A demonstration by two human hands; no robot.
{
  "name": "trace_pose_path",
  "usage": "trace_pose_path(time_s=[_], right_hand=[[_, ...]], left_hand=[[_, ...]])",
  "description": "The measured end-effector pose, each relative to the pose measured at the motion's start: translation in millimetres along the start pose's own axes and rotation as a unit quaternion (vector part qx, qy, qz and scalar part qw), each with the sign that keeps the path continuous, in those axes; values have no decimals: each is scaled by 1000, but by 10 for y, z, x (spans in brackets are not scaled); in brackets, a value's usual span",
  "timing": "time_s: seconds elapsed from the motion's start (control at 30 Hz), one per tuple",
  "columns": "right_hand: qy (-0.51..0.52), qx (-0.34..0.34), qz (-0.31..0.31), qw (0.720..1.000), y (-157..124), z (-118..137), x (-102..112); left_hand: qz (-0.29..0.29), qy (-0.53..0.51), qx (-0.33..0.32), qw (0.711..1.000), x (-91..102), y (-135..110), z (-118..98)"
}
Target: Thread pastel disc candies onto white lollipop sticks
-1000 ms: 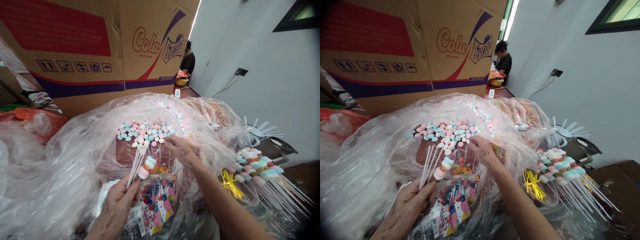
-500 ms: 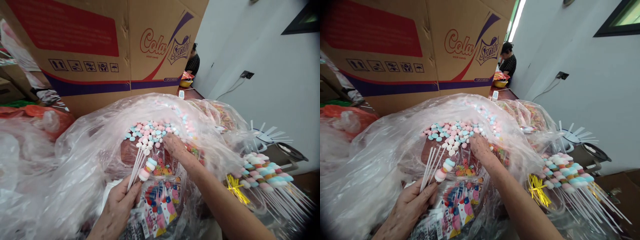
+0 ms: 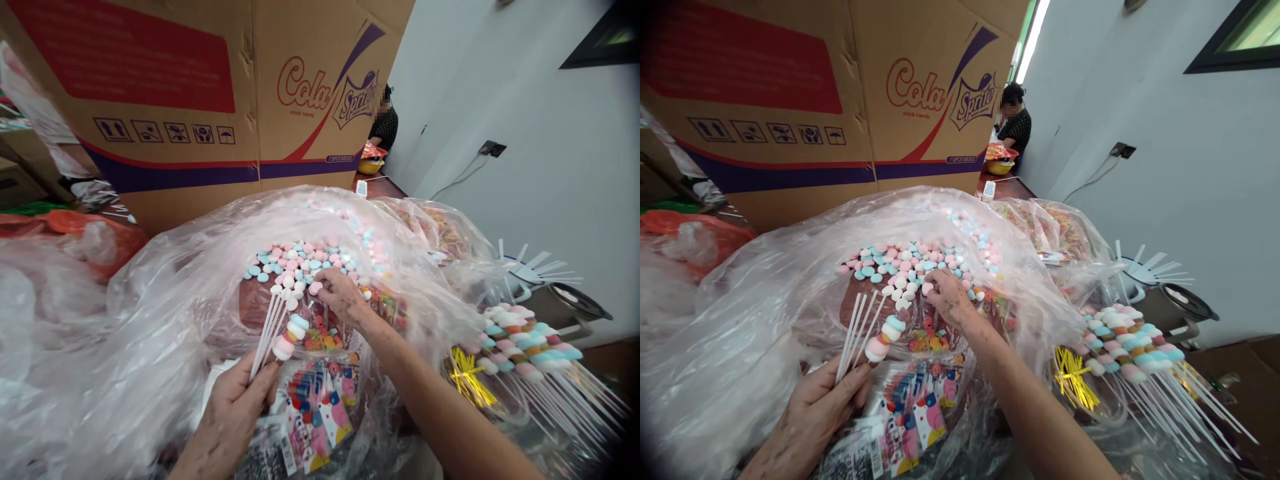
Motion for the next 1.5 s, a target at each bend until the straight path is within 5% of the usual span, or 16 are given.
trace_pose_path(time_s=[0.37, 0.6, 1.17, 1.5], right_hand=[[-32, 65, 73, 995, -183, 167, 35], [71, -10, -33, 997, -211, -59, 206], [-3, 71, -32, 997, -273, 105, -110], [99, -27, -80, 992, -250, 33, -85]], left_hand=[[-6, 7, -1, 1000, 65, 43, 69], [-5, 2, 0, 1000, 46, 33, 49], [17, 41, -23, 999, 148, 129, 164], [6, 83, -42, 996, 66, 137, 38]])
Point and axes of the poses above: each hand's wrist, its own y-axis towards the middle knuckle, its own x-axis out of the back of the hand, z = x × y, the point moved 9 cm from there along y, towards the middle knuckle, and after that the axes turned 14 degrees about -y, right-handed, at the moved point
